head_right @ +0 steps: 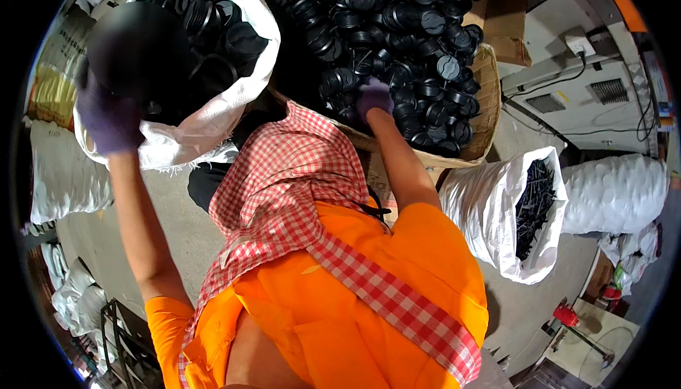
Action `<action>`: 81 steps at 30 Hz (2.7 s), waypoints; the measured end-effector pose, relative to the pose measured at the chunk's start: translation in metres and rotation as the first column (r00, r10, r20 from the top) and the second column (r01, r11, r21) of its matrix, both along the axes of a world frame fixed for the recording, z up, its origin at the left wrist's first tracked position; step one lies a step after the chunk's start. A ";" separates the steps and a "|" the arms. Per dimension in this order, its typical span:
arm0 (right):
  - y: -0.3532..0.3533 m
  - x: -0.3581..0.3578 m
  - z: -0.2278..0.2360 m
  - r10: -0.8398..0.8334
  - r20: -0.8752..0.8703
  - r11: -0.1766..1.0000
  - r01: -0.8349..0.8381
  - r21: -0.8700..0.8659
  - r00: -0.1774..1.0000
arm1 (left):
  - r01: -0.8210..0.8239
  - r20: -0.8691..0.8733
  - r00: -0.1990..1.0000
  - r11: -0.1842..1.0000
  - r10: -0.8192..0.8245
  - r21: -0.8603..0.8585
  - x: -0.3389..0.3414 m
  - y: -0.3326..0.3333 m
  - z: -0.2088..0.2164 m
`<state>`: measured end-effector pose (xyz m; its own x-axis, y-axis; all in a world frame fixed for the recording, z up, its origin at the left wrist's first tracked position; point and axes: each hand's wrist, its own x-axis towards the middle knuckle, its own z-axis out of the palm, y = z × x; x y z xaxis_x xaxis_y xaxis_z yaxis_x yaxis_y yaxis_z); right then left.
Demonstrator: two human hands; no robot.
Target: The person cleans individual black plastic caps by hand using a cloth, then places them into a separate large white bag.
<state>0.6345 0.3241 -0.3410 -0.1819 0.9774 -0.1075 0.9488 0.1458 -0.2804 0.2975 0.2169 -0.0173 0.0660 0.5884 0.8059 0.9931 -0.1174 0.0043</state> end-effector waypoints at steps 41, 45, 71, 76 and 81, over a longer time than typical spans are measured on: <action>-0.082 -0.046 0.166 -0.252 -0.967 0.338 -0.939 -0.058 -0.031 | 0.882 0.923 -0.379 0.332 0.073 0.336 0.073 -0.047 -0.098; -0.095 -0.075 0.155 -0.503 -0.686 0.669 -0.740 0.076 -0.525 | 0.809 0.858 -0.443 0.530 0.262 0.255 0.091 -0.045 -0.095; -0.017 0.037 0.043 0.524 0.119 0.744 -0.385 -0.546 0.843 | -0.367 -0.173 0.922 0.925 0.346 -0.103 -0.086 0.038 -0.034; -0.029 0.034 0.063 0.080 -0.185 0.942 -0.135 -0.306 0.979 | -0.408 -0.216 0.910 0.853 0.353 -0.326 -0.076 0.029 -0.003; -0.063 -0.006 0.100 -0.163 -0.878 0.987 0.081 -0.142 0.449 | -0.290 -0.342 0.921 0.911 0.184 -0.292 -0.017 0.016 -0.010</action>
<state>0.6282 0.2613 -0.2407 -0.0979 0.9948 -0.0275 0.1884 -0.0087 -0.9820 0.2809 0.2324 -0.0274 0.0982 0.8449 0.5258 0.9503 0.0773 -0.3017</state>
